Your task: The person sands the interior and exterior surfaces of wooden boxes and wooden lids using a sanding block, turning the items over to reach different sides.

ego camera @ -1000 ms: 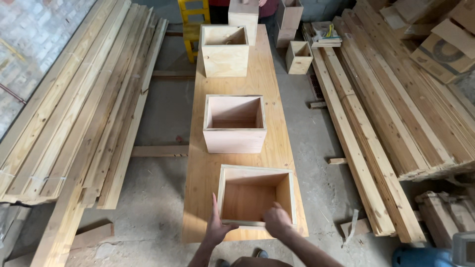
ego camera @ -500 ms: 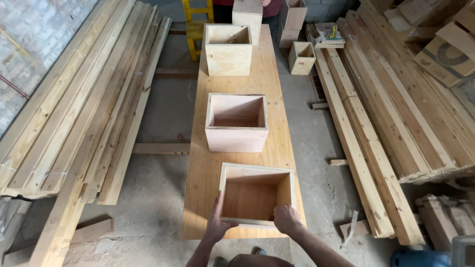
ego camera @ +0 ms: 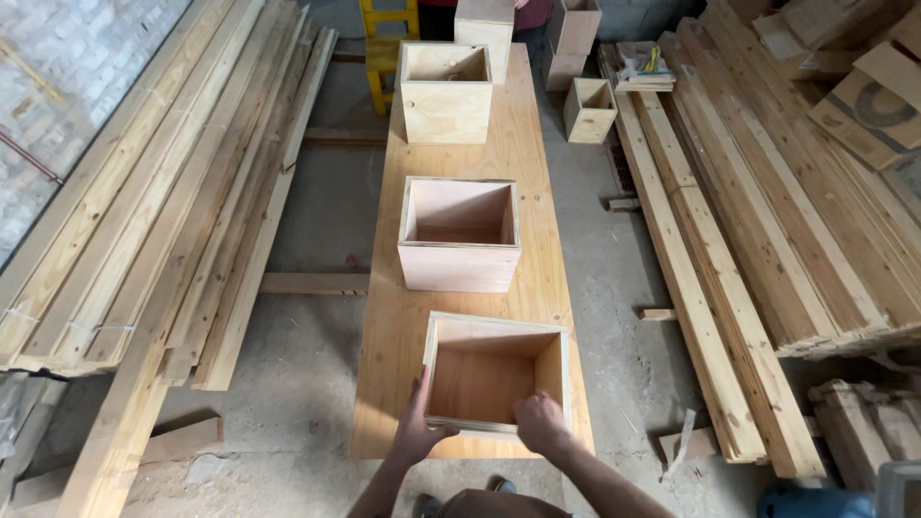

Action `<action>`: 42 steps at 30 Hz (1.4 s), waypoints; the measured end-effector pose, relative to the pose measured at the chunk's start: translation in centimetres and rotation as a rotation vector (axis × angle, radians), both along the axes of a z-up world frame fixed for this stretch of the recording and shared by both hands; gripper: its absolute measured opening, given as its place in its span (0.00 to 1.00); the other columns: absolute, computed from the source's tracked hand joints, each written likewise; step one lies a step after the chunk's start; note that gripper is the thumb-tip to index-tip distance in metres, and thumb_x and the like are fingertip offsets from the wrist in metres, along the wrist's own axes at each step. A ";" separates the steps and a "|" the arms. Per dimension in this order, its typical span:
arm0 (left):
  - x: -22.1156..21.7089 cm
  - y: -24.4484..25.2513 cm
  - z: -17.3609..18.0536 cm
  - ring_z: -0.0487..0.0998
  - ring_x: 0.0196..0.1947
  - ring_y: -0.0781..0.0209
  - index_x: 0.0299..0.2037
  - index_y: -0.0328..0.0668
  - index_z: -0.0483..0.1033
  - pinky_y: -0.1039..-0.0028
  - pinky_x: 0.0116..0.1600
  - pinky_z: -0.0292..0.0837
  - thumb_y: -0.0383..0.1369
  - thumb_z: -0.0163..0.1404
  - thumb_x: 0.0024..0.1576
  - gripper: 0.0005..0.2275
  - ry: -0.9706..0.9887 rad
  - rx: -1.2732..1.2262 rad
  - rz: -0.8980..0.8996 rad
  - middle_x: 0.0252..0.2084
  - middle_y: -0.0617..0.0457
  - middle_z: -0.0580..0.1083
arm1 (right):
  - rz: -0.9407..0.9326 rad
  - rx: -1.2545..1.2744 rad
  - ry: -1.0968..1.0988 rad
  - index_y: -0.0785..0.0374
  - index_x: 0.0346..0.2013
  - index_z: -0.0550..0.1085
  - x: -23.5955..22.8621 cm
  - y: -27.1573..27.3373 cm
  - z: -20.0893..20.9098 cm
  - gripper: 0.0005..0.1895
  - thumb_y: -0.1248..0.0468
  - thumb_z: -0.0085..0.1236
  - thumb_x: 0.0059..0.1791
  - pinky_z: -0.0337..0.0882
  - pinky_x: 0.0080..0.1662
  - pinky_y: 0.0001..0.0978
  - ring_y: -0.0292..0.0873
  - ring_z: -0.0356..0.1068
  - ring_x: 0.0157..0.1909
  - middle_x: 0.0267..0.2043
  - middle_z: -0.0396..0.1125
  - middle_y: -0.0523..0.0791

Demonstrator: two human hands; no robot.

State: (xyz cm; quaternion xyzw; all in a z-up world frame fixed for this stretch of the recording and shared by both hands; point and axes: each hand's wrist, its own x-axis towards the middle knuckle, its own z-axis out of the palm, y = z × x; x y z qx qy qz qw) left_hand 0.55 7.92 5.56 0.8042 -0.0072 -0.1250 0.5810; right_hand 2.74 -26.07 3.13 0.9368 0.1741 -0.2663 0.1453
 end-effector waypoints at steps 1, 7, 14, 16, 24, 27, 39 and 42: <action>0.1 0.4 1.2 0.32 1.04 0.42 1.01 0.70 0.31 0.30 0.97 0.45 0.64 0.77 0.56 0.71 0.069 0.095 -0.102 1.04 0.51 0.29 | -0.131 0.261 0.008 0.46 0.53 0.90 0.2 1.5 0.8 0.17 0.59 0.52 0.71 0.87 0.49 0.40 0.41 0.87 0.50 0.51 0.87 0.39; 7.4 6.8 4.1 0.47 1.00 0.40 0.95 0.52 0.60 0.41 0.98 0.44 0.09 0.47 0.67 0.44 -0.585 0.648 -0.631 1.01 0.42 0.49 | -0.846 0.996 -0.052 0.55 0.59 0.93 -1.0 1.3 -0.4 0.21 0.53 0.55 0.67 0.87 0.57 0.43 0.49 0.92 0.55 0.56 0.93 0.44; 14.7 6.2 -3.3 0.72 0.89 0.40 0.69 0.46 0.87 0.43 1.00 0.48 0.64 0.66 0.66 0.34 -1.184 1.173 -1.221 0.81 0.37 0.81 | -1.426 1.815 -0.050 0.77 0.73 0.88 -1.3 -1.2 0.4 0.23 0.63 0.55 0.73 0.86 0.62 0.48 0.56 0.84 0.63 0.66 0.86 0.60; 13.9 6.6 -3.1 0.74 0.89 0.38 0.70 0.43 0.86 0.41 1.00 0.49 0.60 0.69 0.64 0.33 -1.139 1.114 -1.189 0.81 0.36 0.80 | -1.537 1.839 -0.014 0.79 0.77 0.84 -2.0 -1.5 2.2 0.24 0.64 0.54 0.73 0.87 0.64 0.56 0.63 0.84 0.65 0.69 0.83 0.66; 2.9 3.4 -5.2 0.86 0.63 0.53 0.62 0.46 0.85 0.38 0.88 0.74 0.66 0.58 0.75 0.30 -1.149 1.069 -1.085 0.56 0.51 0.85 | -1.767 1.977 -0.136 0.82 0.78 0.79 -3.6 -5.0 4.3 0.22 0.67 0.54 0.73 0.87 0.68 0.66 0.73 0.83 0.69 0.73 0.79 0.70; -2.3 0.9 -6.8 0.85 0.56 0.50 0.56 0.45 0.87 0.40 0.83 0.74 0.32 0.53 0.82 0.08 -1.048 0.917 -0.920 0.51 0.50 0.85 | -1.745 1.982 -0.195 0.82 0.76 0.81 -3.8 -5.3 3.5 0.22 0.66 0.54 0.74 0.87 0.68 0.65 0.65 0.83 0.67 0.70 0.81 0.66; -3.0 -16.7 -10.7 0.85 0.52 0.50 0.52 0.42 0.88 0.51 0.65 0.80 0.84 0.65 0.59 0.46 -0.892 1.100 -0.272 0.52 0.45 0.89 | -1.721 1.979 -0.194 0.80 0.74 0.82 -4.0 -5.5 4.8 0.21 0.64 0.53 0.75 0.88 0.65 0.65 0.65 0.85 0.62 0.64 0.84 0.66; -0.5 -17.5 -10.0 0.82 0.44 0.49 0.44 0.43 0.86 0.52 0.59 0.78 0.85 0.58 0.63 0.44 -0.866 1.032 -0.309 0.43 0.48 0.85 | -1.681 1.988 -0.191 0.81 0.76 0.82 -4.6 -5.9 6.3 0.23 0.64 0.51 0.75 0.87 0.62 0.65 0.69 0.86 0.60 0.63 0.84 0.68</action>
